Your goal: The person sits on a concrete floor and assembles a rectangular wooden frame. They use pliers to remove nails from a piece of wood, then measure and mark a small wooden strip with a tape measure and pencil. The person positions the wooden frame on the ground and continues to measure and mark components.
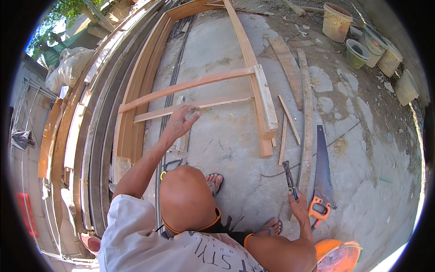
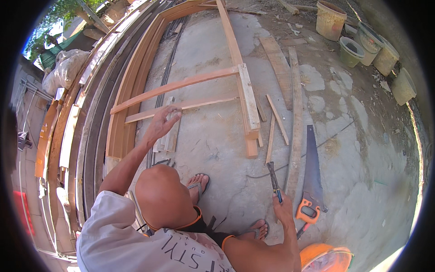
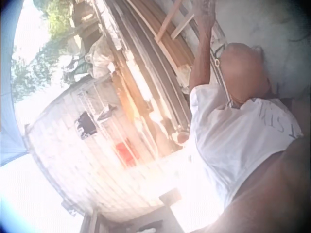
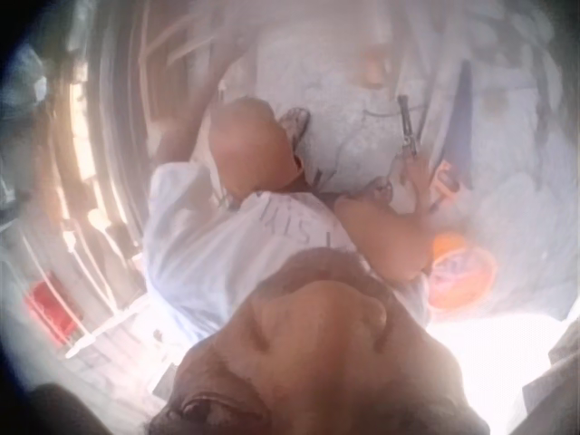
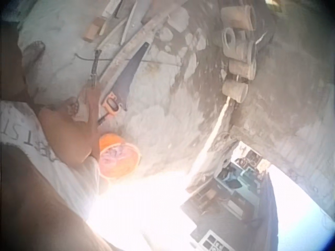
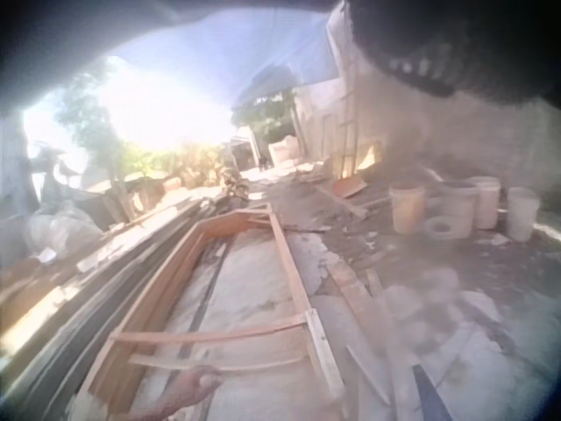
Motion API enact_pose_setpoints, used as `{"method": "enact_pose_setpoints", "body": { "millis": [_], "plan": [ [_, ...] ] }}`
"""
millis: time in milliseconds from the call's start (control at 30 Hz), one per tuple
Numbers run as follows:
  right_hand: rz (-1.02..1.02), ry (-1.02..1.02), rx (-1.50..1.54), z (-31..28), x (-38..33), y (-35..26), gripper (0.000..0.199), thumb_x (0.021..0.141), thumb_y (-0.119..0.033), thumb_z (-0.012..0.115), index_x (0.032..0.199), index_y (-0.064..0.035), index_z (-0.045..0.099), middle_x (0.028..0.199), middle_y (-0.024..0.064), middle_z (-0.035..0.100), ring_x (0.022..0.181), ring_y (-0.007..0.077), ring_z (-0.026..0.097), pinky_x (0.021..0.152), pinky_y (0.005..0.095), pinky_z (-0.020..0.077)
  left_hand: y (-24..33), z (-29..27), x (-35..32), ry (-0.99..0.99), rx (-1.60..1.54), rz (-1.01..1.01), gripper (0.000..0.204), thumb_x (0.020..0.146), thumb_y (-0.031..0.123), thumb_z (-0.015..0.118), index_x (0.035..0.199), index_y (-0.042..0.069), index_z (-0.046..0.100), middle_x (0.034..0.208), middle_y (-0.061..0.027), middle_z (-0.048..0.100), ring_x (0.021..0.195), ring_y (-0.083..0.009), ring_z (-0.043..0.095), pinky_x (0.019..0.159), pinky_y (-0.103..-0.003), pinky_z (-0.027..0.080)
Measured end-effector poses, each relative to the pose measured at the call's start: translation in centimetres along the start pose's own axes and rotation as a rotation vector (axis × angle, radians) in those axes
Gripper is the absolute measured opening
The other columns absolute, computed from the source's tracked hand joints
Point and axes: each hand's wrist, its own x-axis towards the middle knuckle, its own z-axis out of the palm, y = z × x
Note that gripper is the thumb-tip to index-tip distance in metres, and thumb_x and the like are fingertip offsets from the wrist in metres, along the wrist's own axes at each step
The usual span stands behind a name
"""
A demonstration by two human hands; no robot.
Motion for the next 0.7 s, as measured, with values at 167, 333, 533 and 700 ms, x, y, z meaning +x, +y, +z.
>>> {"method": "enact_pose_setpoints", "body": {
  "millis": [167,333,533,700],
  "plan": [
    [-0.131,0.088,-0.301,-3.5,-1.2,-7.2,0.028,0.104,-0.022,0.059,0.123,-0.0028,0.068,0.074,0.0094,0.064,0.068,0.0198,0.059,0.066,0.0356,0.0472,-0.9,2.3,11.7,0.059,0.054,0.166,0.062,0.103,0.057,0.059,0.124,0.001,0.072,0.117,-0.0247,0.073,0.093,-0.0360,0.070,0.084,-0.047,0.054],
    [-0.027,0.131,-0.482,-6.4,-4.0,-17.1,0.042,0.103,-0.015,0.060,0.145,-0.0083,0.062,0.089,0.0169,0.074,0.082,0.0277,0.074,0.076,0.0396,0.0548,-4.2,8.8,23.9,0.026,0.148,0.166,0.085,0.102,0.074,0.044,0.125,-0.002,0.073,0.119,-0.0269,0.074,0.115,-0.0435,0.069,0.102,-0.051,0.051],
    [-0.116,0.239,-0.983,-6.5,-5.4,-26.0,0.052,0.098,-0.003,0.060,0.147,-0.0210,0.059,0.091,0.0195,0.073,0.081,0.0417,0.072,0.077,0.0512,0.0561,-3.3,12.9,25.9,-0.207,0.193,-0.010,0.098,0.096,0.087,0.032,0.101,0.003,0.082,0.098,-0.0222,0.079,0.101,-0.0386,0.075,0.087,-0.050,0.056],
    [-0.040,0.167,-0.962,-3.6,-2.9,-26.0,0.050,0.098,-0.005,0.059,0.146,-0.0181,0.061,0.091,0.0230,0.072,0.084,0.0421,0.072,0.078,0.0495,0.0554,-3.8,11.8,26.4,-0.306,0.104,-0.189,0.100,0.091,0.092,0.035,0.100,0.005,0.083,0.099,-0.0197,0.080,0.102,-0.0365,0.076,0.084,-0.047,0.057]
  ]
}}
